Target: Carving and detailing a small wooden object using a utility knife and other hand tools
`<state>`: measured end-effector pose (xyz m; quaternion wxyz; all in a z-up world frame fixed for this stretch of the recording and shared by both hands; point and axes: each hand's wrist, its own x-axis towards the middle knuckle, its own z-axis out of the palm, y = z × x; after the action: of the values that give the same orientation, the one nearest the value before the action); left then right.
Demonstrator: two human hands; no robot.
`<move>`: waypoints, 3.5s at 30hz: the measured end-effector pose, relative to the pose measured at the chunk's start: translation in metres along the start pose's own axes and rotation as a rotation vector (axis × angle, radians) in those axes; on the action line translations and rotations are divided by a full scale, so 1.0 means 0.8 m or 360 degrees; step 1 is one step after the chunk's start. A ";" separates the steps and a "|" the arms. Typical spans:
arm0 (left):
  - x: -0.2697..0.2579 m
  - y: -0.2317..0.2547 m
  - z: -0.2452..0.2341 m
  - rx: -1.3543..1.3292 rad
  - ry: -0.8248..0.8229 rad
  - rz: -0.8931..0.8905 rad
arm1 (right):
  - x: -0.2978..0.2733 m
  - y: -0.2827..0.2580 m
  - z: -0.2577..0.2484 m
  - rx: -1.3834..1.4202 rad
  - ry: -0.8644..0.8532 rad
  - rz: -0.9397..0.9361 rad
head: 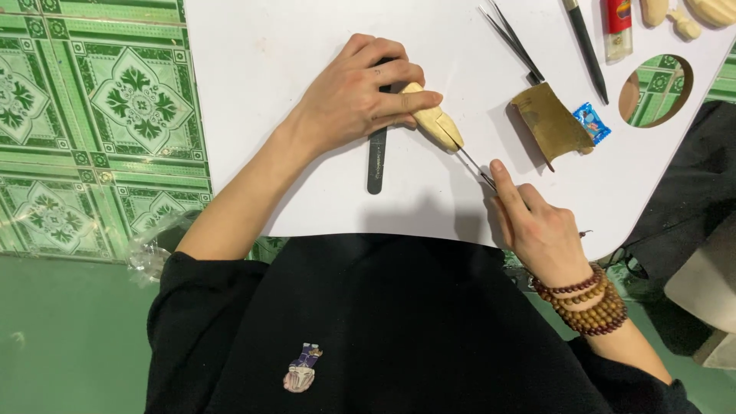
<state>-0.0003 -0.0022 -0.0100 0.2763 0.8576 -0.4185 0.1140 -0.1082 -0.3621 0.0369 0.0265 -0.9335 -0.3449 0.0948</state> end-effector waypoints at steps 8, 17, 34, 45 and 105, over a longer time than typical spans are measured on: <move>0.002 0.001 -0.003 -0.0001 0.0012 0.0000 | 0.001 0.006 -0.020 0.0086 -0.0059 0.0061; 0.002 0.002 -0.006 0.0051 0.0021 0.0006 | 0.034 0.001 -0.023 -0.0039 -0.0060 -0.0023; 0.006 0.001 -0.010 0.0042 -0.0022 0.0032 | 0.042 -0.011 -0.030 -0.0208 -0.0052 -0.0045; 0.005 0.002 -0.005 0.0009 0.0019 0.0000 | 0.029 -0.007 -0.004 -0.0214 0.0076 -0.0012; 0.012 0.004 -0.011 -0.0158 -0.0031 -0.0029 | -0.005 0.001 0.017 0.0281 0.0144 0.0102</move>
<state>0.0037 -0.0048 0.0026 0.3154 0.8477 -0.4184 0.0824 -0.1136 -0.3654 0.0242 0.1213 -0.9414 -0.3035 0.0833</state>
